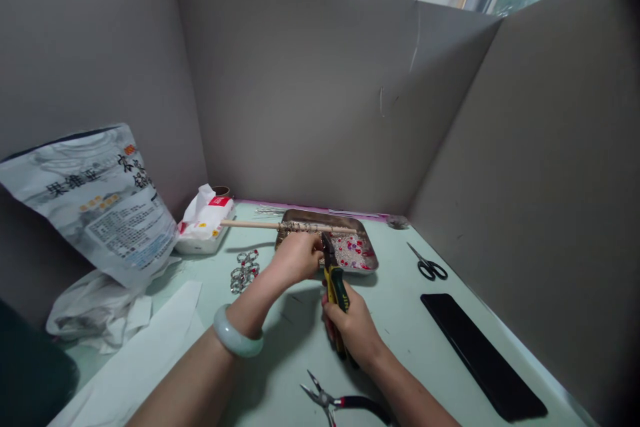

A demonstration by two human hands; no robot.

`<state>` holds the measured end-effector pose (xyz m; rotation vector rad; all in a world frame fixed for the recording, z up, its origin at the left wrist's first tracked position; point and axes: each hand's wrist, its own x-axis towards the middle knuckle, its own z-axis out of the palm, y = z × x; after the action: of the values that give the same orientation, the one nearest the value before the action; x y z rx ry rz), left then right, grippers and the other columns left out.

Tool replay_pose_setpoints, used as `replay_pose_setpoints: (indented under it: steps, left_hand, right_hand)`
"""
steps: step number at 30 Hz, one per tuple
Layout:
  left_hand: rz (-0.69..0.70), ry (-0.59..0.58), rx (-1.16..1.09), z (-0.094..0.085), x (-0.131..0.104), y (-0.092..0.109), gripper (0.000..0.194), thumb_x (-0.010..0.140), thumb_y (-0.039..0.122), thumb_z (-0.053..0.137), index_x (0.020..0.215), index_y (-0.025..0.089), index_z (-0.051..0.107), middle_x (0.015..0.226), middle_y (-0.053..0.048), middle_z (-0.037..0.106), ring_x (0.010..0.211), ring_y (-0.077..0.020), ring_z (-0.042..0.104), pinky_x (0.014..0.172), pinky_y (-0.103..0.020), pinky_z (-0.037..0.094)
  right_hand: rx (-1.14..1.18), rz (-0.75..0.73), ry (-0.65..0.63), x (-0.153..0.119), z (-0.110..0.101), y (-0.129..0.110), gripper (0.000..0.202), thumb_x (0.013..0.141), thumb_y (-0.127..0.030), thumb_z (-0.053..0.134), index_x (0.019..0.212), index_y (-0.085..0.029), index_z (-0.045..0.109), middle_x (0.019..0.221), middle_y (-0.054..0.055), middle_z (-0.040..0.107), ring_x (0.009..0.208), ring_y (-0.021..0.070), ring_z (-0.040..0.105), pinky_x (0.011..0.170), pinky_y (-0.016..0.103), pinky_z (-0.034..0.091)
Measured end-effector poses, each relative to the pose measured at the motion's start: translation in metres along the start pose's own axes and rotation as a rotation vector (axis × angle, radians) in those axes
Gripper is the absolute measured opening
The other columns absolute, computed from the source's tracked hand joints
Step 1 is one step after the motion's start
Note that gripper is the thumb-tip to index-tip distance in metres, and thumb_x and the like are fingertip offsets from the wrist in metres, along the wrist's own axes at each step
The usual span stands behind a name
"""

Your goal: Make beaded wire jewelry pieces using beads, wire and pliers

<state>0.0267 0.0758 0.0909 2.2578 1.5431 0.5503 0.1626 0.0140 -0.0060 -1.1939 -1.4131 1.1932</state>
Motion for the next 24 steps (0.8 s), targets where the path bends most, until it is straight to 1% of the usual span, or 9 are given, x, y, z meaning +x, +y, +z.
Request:
replay_pose_setpoints:
  steps: [3, 5, 6, 9, 12, 14, 18, 21, 24]
  left_hand:
    - [0.01, 0.038, 0.006, -0.013, 0.004, -0.019, 0.02, 0.074, 0.02, 0.051, 0.079, 0.021, 0.071, 0.069, -0.004, 0.07, 0.066, -0.0176, 0.061, 0.062, -0.025, 0.04]
    - [-0.058, 0.123, 0.028, -0.021, 0.006, -0.033, 0.021, 0.074, 0.02, 0.05, 0.076, 0.02, 0.071, 0.071, -0.006, 0.069, 0.068, -0.0192, 0.061, 0.061, -0.027, 0.039]
    - [-0.07, 0.134, 0.027, -0.024, 0.007, -0.039, 0.021, 0.074, 0.021, 0.049, 0.075, 0.018, 0.07, 0.07, -0.007, 0.068, 0.067, -0.019, 0.06, 0.06, -0.027, 0.038]
    - [-0.063, 0.089, -0.091, -0.027, 0.009, -0.048, 0.023, 0.077, 0.025, 0.046, 0.078, 0.017, 0.068, 0.064, -0.003, 0.066, 0.055, -0.0143, 0.057, 0.054, -0.024, 0.039]
    - [-0.035, -0.001, -0.328, -0.022, 0.009, -0.043, 0.022, 0.078, 0.028, 0.045, 0.081, 0.016, 0.063, 0.066, -0.002, 0.063, 0.046, -0.0107, 0.052, 0.047, -0.022, 0.038]
    - [-0.008, -0.047, -0.404, -0.018, 0.009, -0.036, 0.022, 0.079, 0.029, 0.045, 0.08, 0.015, 0.061, 0.068, -0.001, 0.062, 0.044, -0.0093, 0.049, 0.044, -0.022, 0.037]
    - [-0.007, -0.087, -0.453, -0.013, 0.008, -0.026, 0.023, 0.082, 0.029, 0.04, 0.08, 0.016, 0.059, 0.067, 0.0, 0.06, 0.043, -0.0087, 0.045, 0.042, -0.021, 0.036]
    - [-0.028, -0.06, -0.426, -0.012, 0.008, -0.024, 0.024, 0.082, 0.028, 0.039, 0.078, 0.016, 0.059, 0.062, 0.001, 0.058, 0.046, -0.0089, 0.042, 0.045, -0.021, 0.035]
    - [-0.031, -0.038, -0.415, -0.009, 0.008, -0.023, 0.024, 0.082, 0.027, 0.039, 0.07, 0.016, 0.057, 0.058, 0.001, 0.056, 0.047, -0.009, 0.043, 0.049, -0.022, 0.035]
  right_hand:
    - [0.018, -0.011, -0.04, -0.002, -0.001, -0.002, 0.012, 0.074, -0.021, 0.049, 0.086, -0.019, 0.046, 0.054, -0.008, 0.046, 0.038, 0.0075, 0.04, 0.037, 0.021, 0.034]
    - [0.04, -0.006, -0.063, -0.003, -0.001, -0.004, 0.014, 0.074, -0.022, 0.049, 0.088, -0.018, 0.046, 0.056, -0.008, 0.046, 0.038, 0.0072, 0.04, 0.037, 0.021, 0.034]
    - [0.048, -0.002, -0.073, -0.004, -0.001, -0.005, 0.015, 0.074, -0.022, 0.049, 0.089, -0.018, 0.047, 0.056, -0.008, 0.046, 0.038, 0.0072, 0.04, 0.037, 0.021, 0.034]
    - [0.075, 0.011, -0.095, -0.004, -0.002, -0.007, 0.018, 0.074, -0.024, 0.051, 0.09, -0.018, 0.048, 0.056, -0.008, 0.047, 0.038, 0.0073, 0.04, 0.037, 0.02, 0.035]
    - [0.166, 0.052, -0.117, -0.002, -0.003, -0.008, 0.023, 0.071, -0.026, 0.056, 0.092, -0.017, 0.05, 0.059, -0.006, 0.051, 0.042, 0.0086, 0.045, 0.039, 0.021, 0.038]
    - [0.215, 0.094, -0.137, -0.002, -0.004, -0.008, 0.025, 0.07, -0.026, 0.057, 0.093, -0.016, 0.053, 0.06, -0.004, 0.055, 0.044, 0.0098, 0.049, 0.041, 0.021, 0.041]
    - [0.259, 0.165, -0.196, -0.003, -0.007, -0.011, 0.029, 0.07, -0.024, 0.055, 0.096, -0.011, 0.059, 0.067, 0.004, 0.065, 0.048, 0.0126, 0.057, 0.045, 0.022, 0.043]
    - [0.337, 0.165, -0.216, -0.004, -0.009, -0.014, 0.037, 0.069, -0.024, 0.056, 0.102, -0.009, 0.061, 0.081, 0.01, 0.07, 0.058, 0.0168, 0.063, 0.052, 0.026, 0.048]
    - [0.42, 0.144, -0.216, -0.005, -0.013, -0.016, 0.04, 0.071, -0.025, 0.057, 0.108, -0.01, 0.061, 0.095, 0.013, 0.07, 0.068, 0.0204, 0.066, 0.063, 0.034, 0.052]
